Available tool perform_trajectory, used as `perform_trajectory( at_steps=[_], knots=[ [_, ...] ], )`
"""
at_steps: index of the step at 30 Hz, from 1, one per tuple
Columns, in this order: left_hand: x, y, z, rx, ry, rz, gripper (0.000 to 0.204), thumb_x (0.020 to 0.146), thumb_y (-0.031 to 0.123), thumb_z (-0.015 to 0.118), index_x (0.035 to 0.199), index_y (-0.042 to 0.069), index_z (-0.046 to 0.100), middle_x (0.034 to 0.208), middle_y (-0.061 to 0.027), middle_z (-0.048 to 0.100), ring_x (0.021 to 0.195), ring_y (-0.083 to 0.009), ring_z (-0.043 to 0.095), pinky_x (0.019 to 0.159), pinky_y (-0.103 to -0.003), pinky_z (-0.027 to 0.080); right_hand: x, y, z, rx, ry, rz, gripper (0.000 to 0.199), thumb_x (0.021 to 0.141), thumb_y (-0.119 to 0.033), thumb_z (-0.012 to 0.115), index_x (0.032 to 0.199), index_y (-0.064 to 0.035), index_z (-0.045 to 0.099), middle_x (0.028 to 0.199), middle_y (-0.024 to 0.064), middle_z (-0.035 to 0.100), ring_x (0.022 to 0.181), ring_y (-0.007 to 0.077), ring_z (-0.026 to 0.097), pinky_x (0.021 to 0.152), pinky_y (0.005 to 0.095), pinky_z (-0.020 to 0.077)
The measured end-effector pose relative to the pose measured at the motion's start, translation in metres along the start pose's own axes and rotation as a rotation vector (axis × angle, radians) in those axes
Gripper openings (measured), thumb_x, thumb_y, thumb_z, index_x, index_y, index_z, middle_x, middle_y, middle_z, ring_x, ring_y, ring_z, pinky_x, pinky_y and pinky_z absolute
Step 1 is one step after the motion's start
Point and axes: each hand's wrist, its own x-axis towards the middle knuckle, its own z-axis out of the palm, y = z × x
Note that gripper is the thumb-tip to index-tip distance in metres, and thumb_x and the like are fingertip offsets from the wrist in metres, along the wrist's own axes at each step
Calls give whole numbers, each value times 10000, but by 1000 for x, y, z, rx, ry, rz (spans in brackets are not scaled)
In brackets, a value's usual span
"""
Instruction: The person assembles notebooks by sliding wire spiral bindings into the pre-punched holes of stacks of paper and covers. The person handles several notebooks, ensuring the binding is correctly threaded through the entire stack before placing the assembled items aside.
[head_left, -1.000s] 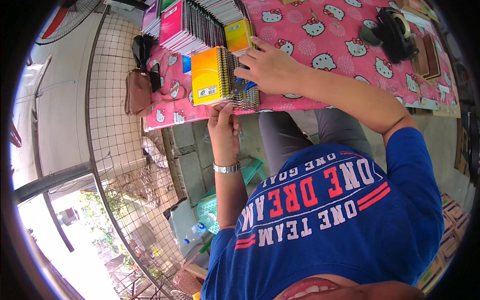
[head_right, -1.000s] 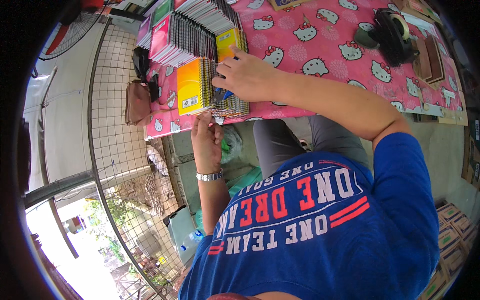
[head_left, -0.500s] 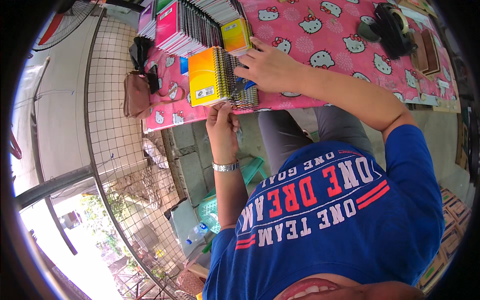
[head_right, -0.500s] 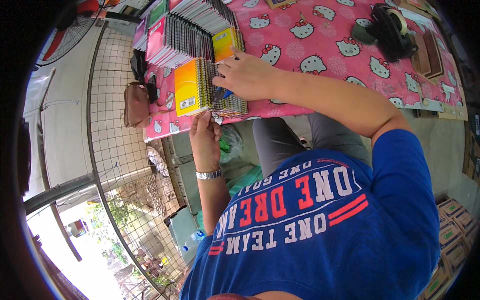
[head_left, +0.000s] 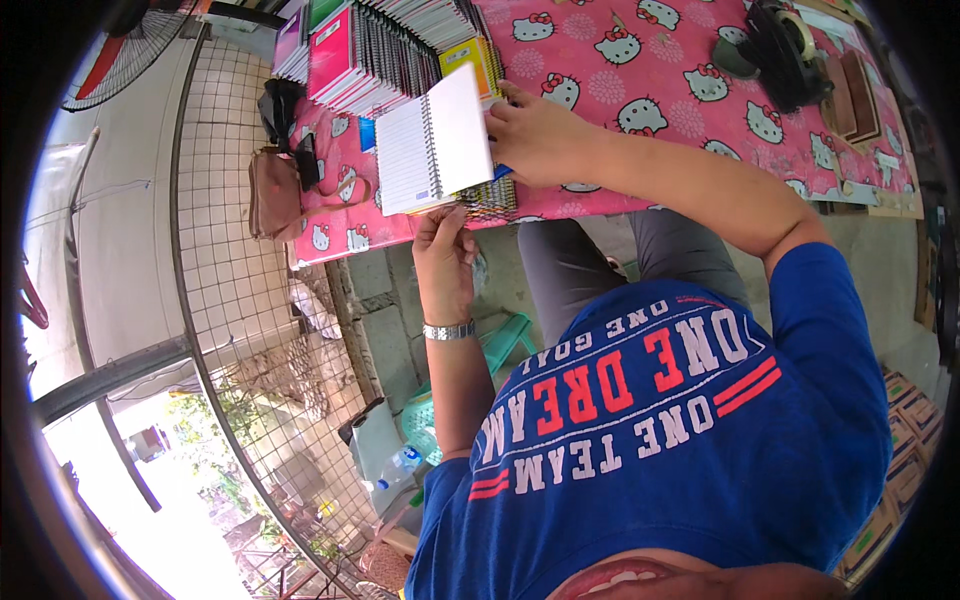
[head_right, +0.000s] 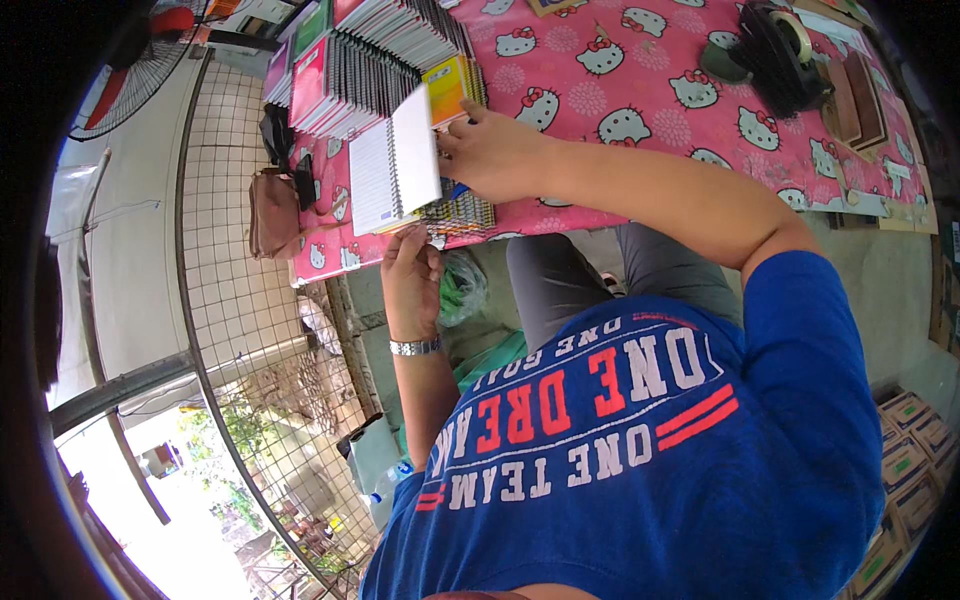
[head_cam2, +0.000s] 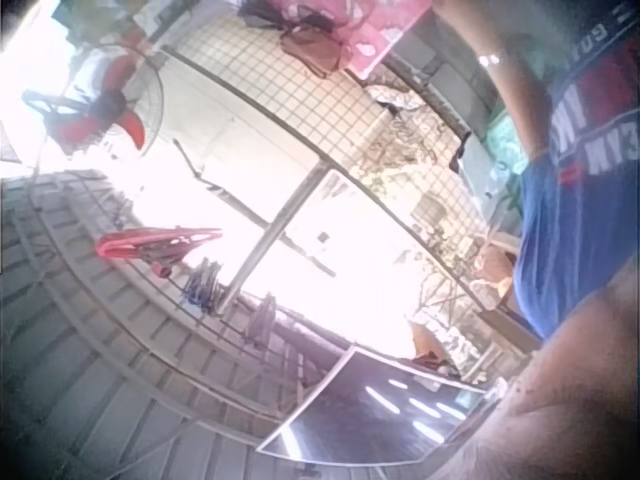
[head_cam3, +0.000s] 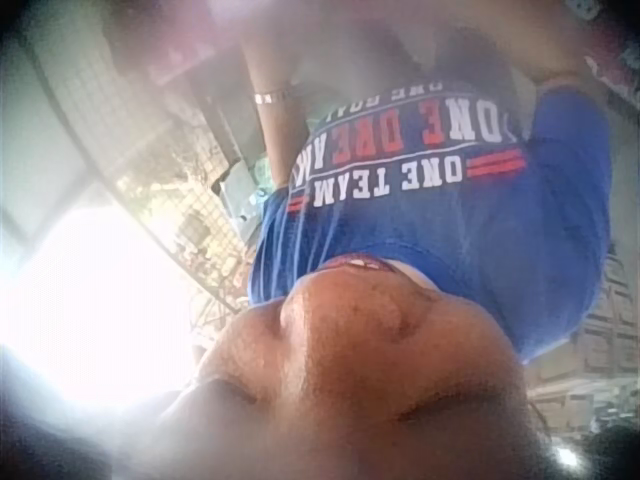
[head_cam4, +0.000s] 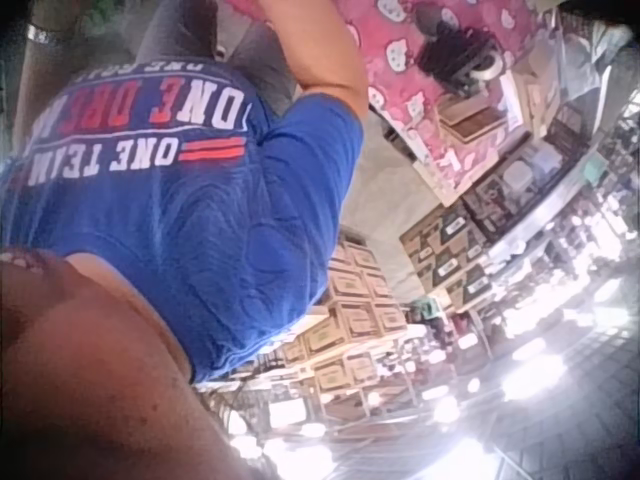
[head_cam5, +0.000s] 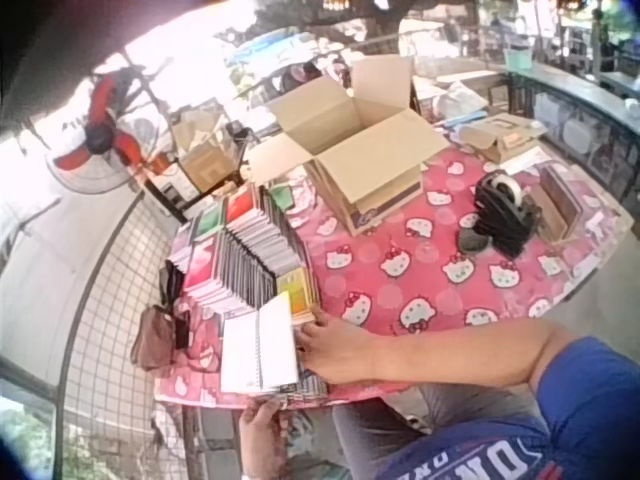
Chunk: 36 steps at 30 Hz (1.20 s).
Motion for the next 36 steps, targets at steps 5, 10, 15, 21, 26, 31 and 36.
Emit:
perform_trajectory(
  at_steps=[5, 10, 15, 21, 26, 31, 36],
  knots=[
    [7, -5, 2, 187, -11, 84, 76, 887, 86, 659, 930, 49, 608, 748, 8, 575, 534, -68, 487, 430, -207, 335, 15, -3, -11, 249, -260, 126, 198, 734, -147, 596, 876, -27, 664, 943, 172, 668, 887, 275, 658, 773, 430, 512],
    [3, -5, -7, 133, -12, 60, 95, 891, 93, 655, 964, 47, 615, 770, 7, 587, 543, -70, 491, 447, -202, 357, 10, 1, -13, 385, -566, 276, 244, 754, -145, 605, 955, -23, 669, 1009, 188, 667, 972, 277, 646, 822, 450, 502],
    [3, -8, -1, -37, 53, -24, 112, 892, 103, 664, 975, 67, 598, 806, 8, 600, 568, -71, 495, 468, -197, 356, -7, 0, 11, 112, -88, 87, 383, 785, -224, 653, 1131, -60, 656, 1167, 156, 618, 1141, 290, 558, 1001, 483, 400],
    [8, -15, 4, 136, 40, 77, 117, 853, 43, 704, 912, 59, 605, 756, -1, 601, 500, -65, 477, 434, -203, 336, -8, -4, 15, 78, -49, 55, 281, 767, -212, 647, 1013, -78, 674, 1016, 106, 642, 990, 265, 607, 867, 453, 457],
    [5, -17, 4, 148, 80, 108, 103, 850, 32, 700, 899, 52, 612, 752, -5, 605, 501, -66, 474, 438, -204, 339, -8, -5, 3, 104, -101, 101, 335, 745, -250, 675, 1046, -106, 646, 1002, 92, 636, 993, 254, 606, 881, 439, 458],
    [6, -18, 5, 151, 85, 114, 99, 853, 23, 694, 910, 47, 617, 774, -18, 629, 510, -68, 481, 443, -207, 345, -2, -7, 6, 152, -217, 91, 355, 720, -265, 706, 1022, -91, 635, 947, 80, 646, 946, 256, 621, 879, 422, 467],
    [4, -19, -3, 106, 62, 110, 98, 858, 26, 688, 930, 47, 625, 784, -15, 637, 537, -69, 503, 458, -212, 360, 4, -4, -3, 307, -626, 326, 286, 720, -251, 699, 948, -83, 657, 900, 78, 661, 922, 252, 633, 875, 431, 473]
  ],
)
